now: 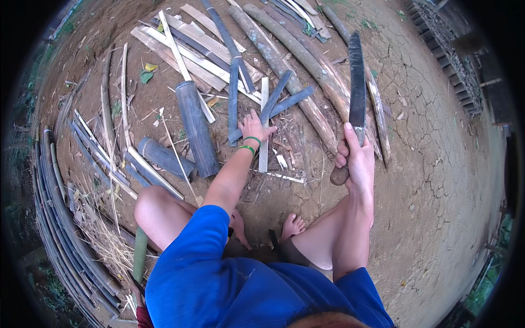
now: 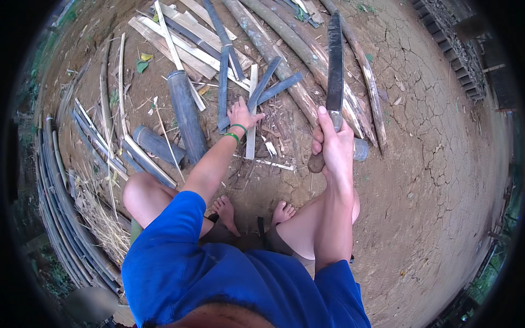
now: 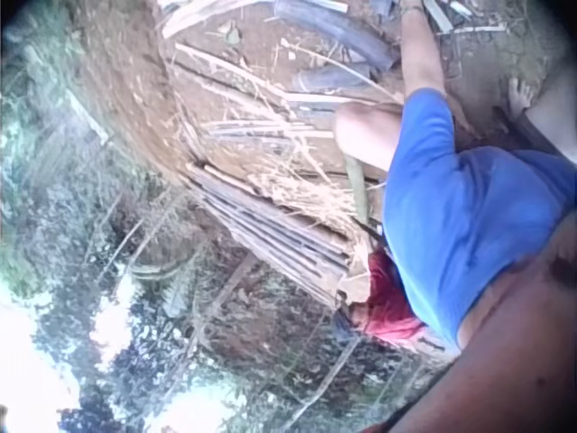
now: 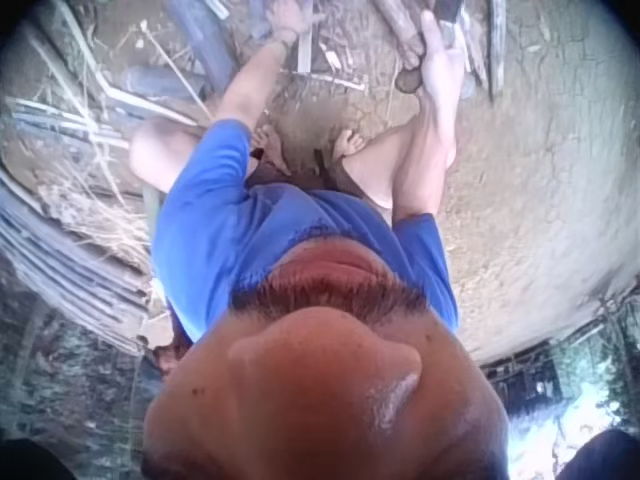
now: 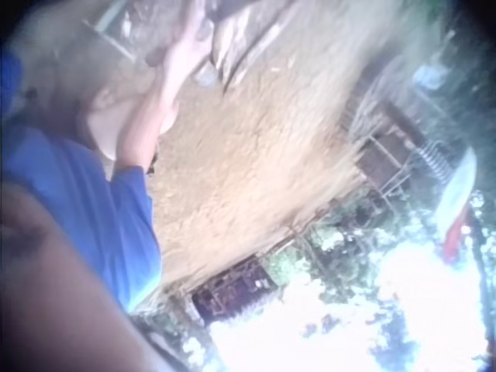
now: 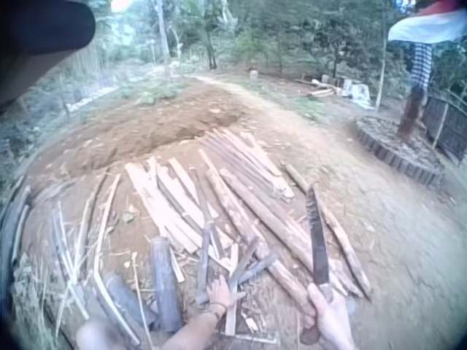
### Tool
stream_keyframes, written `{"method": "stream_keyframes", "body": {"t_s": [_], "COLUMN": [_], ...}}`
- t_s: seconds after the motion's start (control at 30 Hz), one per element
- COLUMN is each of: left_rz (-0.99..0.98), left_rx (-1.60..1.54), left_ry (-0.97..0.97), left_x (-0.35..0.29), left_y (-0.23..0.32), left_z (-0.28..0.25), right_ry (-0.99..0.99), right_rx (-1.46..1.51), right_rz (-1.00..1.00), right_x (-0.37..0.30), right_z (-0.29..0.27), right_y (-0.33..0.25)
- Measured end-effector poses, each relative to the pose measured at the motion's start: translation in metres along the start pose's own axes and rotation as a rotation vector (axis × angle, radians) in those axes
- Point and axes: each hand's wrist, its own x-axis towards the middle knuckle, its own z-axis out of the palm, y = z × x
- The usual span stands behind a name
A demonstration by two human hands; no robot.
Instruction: The person sits on the ground and uses a machete to split a piece of bamboo. They repeatedly strike the bamboo with the machete to separate it into smaller strips.
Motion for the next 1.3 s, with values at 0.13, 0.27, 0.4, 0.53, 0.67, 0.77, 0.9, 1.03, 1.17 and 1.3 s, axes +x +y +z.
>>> {"method": "stream_keyframes", "body": {"t_s": [0.13, 0.27, 0.4, 0.53, 0.67, 0.77, 0.9, 1.03, 1.17, 1.3], "left_rz": [0.019, 0.17, 0.286, 0.159, -0.301, -0.297, -0.376, -0.236, 0.004, 0.061], "left_rx": [-0.005, -0.159, -0.321, -0.37, -0.095, -0.135, -0.14, -0.321, -0.371, -0.29], "left_ry": [0.12, 0.166, 0.326, 0.524, 0.486, 0.411, 0.443, 0.427, 0.418, 0.367], "left_x": [0.012, 0.038, 0.039, 0.072, 0.105, 0.107, 0.113, 0.095, 0.094, 0.068], "left_y": [0.0, -0.019, -0.021, -0.043, -0.06, -0.044, -0.057, -0.054, -0.068, -0.096], "left_z": [0.026, 0.011, -0.024, -0.036, -0.021, -0.009, -0.003, -0.031, -0.113, -0.239], "right_ry": [-0.027, -0.061, -0.061, -0.082, -0.129, -0.101, -0.113, -0.136, -0.181, -0.246], "right_rx": [0.082, 0.093, 0.087, 0.134, 0.177, 0.154, 0.161, 0.176, 0.167, 0.176], "right_rz": [0.019, 0.022, 0.058, 0.059, 0.082, 0.079, 0.063, 0.069, 0.102, 0.141], "right_x": [-0.012, 0.0, -0.001, -0.007, -0.013, -0.015, -0.015, -0.007, 0.002, 0.005], "right_z": [0.001, 0.005, 0.004, 0.008, 0.011, 0.01, 0.018, 0.021, 0.03, 0.032], "right_y": [-0.008, -0.007, -0.003, -0.001, -0.002, 0.0, 0.001, 0.008, 0.013, 0.017]}}
